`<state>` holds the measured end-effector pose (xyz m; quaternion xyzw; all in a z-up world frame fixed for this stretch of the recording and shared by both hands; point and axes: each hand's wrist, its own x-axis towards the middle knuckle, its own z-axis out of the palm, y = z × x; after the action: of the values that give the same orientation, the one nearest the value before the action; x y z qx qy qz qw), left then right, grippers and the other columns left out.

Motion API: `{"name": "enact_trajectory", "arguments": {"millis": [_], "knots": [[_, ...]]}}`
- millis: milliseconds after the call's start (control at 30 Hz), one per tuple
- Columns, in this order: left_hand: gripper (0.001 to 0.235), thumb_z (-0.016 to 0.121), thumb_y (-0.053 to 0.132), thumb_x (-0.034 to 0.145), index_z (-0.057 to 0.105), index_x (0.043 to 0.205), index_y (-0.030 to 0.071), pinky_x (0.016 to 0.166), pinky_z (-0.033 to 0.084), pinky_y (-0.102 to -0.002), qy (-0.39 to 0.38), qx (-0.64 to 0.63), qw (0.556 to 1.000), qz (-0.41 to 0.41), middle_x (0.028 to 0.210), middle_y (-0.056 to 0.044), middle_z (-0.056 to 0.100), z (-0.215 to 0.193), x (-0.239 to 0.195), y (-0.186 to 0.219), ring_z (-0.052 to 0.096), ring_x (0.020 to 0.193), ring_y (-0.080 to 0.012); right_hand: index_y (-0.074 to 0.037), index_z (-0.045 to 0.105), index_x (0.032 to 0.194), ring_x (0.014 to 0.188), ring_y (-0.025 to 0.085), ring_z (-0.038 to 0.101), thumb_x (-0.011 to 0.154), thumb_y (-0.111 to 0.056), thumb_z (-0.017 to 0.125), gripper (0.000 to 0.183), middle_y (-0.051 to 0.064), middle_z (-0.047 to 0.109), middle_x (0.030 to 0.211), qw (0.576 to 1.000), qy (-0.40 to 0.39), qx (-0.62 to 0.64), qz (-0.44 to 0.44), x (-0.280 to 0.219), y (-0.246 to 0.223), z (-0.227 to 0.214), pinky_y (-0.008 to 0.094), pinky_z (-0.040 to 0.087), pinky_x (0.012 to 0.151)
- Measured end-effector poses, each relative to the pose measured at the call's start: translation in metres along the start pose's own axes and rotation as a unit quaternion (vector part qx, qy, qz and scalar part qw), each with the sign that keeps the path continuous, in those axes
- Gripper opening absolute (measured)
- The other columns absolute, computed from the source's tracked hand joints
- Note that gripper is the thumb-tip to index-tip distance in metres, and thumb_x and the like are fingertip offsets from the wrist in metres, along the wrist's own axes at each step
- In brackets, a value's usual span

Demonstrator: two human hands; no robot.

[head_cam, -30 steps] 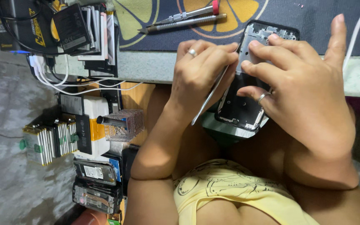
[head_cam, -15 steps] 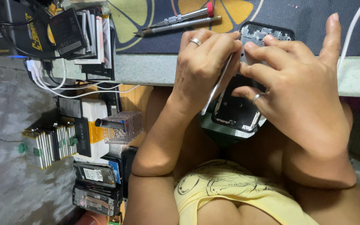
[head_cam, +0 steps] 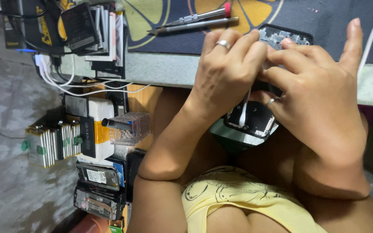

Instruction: The person uses a cotton swab to clean the interior surfaces of a disassembled smartphone chassis. They wipe along the edges and corners of the metal frame, rotating the device to access different areas.

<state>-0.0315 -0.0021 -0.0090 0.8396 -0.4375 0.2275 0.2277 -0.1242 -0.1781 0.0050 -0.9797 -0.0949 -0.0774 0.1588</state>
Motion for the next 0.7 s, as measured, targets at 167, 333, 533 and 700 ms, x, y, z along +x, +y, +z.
{"name": "enact_trajectory", "arguments": {"millis": [167,333,533,700], "knots": [[0.016,0.069,0.015,0.092,0.058,0.100,0.007,0.100,0.046,-0.043,0.001,-0.019,0.999,0.028,0.109,-0.008,0.066,0.003,0.011,-0.009,0.062,0.103,-0.0270,-0.015,0.075,0.103,0.130,0.020,0.064,0.084,-0.040,0.088,0.033,-0.006,0.070,0.123,1.000,-0.004,-0.007,0.007,-0.002,0.002,0.003,0.076,0.012,0.124],[0.012,0.067,0.010,0.093,0.055,0.094,0.009,0.096,0.046,-0.043,-0.023,0.007,0.999,0.040,0.094,-0.006,0.059,-0.002,0.010,-0.006,0.060,0.096,-0.0272,-0.017,0.076,0.104,0.130,0.021,0.064,0.085,-0.041,0.087,0.033,-0.007,0.070,0.120,1.000,-0.004,-0.011,0.015,-0.003,0.003,0.004,0.076,0.013,0.124],[0.016,0.069,0.016,0.091,0.055,0.092,0.009,0.095,0.046,-0.042,0.001,-0.022,0.999,0.044,0.092,-0.007,0.059,0.001,0.015,-0.010,0.059,0.093,-0.0273,-0.018,0.076,0.105,0.124,0.021,0.062,0.087,-0.044,0.087,0.034,-0.007,0.070,0.119,1.000,-0.003,-0.007,0.019,-0.003,0.002,0.005,0.076,0.014,0.124],[0.016,0.069,0.016,0.091,0.055,0.093,0.009,0.095,0.046,-0.042,-0.011,-0.021,0.998,0.050,0.092,-0.006,0.059,0.001,0.014,-0.013,0.059,0.095,-0.0277,-0.019,0.077,0.103,0.124,0.020,0.062,0.087,-0.044,0.088,0.032,-0.008,0.069,0.116,1.000,0.006,-0.006,0.011,-0.002,0.003,0.005,0.075,0.014,0.123]]}}
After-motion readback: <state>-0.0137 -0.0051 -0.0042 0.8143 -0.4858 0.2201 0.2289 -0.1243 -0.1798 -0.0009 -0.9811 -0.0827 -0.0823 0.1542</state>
